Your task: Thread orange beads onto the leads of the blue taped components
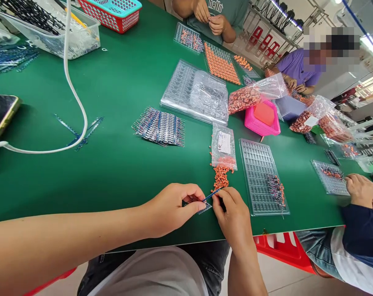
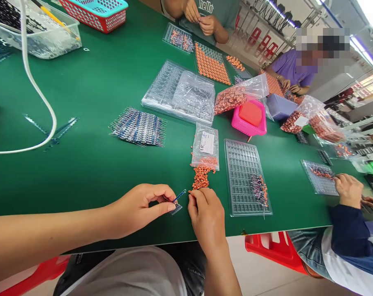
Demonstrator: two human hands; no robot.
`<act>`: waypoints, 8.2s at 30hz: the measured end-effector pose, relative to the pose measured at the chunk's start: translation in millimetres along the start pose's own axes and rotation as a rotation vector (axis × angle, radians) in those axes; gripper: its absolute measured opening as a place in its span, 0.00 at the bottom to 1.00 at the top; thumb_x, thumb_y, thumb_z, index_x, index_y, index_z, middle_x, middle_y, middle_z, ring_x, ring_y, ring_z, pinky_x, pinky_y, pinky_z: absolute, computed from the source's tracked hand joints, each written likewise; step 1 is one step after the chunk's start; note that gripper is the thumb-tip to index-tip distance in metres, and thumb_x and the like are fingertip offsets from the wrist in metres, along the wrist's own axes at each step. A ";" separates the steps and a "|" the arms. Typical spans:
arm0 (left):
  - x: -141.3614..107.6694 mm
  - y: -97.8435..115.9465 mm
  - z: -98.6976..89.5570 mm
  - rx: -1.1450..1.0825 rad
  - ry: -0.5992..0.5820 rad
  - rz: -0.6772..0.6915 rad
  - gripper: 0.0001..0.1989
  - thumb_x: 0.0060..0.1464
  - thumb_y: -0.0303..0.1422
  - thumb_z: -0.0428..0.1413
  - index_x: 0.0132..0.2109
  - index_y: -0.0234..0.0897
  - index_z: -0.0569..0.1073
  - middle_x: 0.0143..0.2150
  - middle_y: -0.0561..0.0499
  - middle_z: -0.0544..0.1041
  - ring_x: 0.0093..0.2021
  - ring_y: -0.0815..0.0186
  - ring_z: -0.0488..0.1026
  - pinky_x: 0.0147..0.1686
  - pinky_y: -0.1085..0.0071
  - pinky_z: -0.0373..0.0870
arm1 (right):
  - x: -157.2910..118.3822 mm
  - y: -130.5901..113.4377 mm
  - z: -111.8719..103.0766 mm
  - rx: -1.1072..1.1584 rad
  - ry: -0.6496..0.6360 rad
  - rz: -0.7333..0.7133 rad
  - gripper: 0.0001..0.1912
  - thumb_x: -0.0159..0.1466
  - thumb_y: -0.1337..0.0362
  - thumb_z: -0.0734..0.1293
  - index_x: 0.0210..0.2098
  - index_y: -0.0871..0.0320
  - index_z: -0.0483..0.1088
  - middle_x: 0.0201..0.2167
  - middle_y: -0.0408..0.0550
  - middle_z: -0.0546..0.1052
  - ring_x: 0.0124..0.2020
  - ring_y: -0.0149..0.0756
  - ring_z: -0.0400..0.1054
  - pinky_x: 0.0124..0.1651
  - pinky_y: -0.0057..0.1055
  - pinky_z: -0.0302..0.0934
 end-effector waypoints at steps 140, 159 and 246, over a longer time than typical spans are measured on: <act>-5.9 2.9 6.6 -0.174 -0.091 -0.026 0.09 0.56 0.34 0.57 0.33 0.33 0.76 0.26 0.55 0.71 0.28 0.70 0.64 0.29 0.74 0.60 | -25.8 -5.9 -1.5 1.040 -0.050 0.290 0.02 0.65 0.66 0.72 0.37 0.54 0.78 0.27 0.43 0.72 0.29 0.33 0.65 0.30 0.29 0.57; -7.4 0.6 7.7 -0.131 -0.125 -0.029 0.09 0.56 0.33 0.56 0.31 0.33 0.74 0.24 0.57 0.67 0.27 0.70 0.60 0.27 0.75 0.56 | -17.7 -8.0 -3.5 1.109 -0.133 0.341 0.01 0.62 0.64 0.75 0.33 0.54 0.80 0.25 0.45 0.76 0.27 0.34 0.69 0.28 0.30 0.61; -2.9 -7.2 1.5 0.155 0.036 0.109 0.14 0.62 0.41 0.52 0.38 0.40 0.79 0.35 0.52 0.82 0.38 0.61 0.76 0.39 0.70 0.69 | -18.2 115.5 -84.5 0.100 0.225 0.593 0.17 0.64 0.50 0.66 0.41 0.56 0.78 0.36 0.50 0.81 0.34 0.38 0.73 0.40 0.35 0.66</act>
Point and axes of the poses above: each hand's wrist, its own x-axis towards the middle knuckle, its own z-axis out of the palm, y = z × x, the point moved 3 cm from there along x, towards the middle knuckle
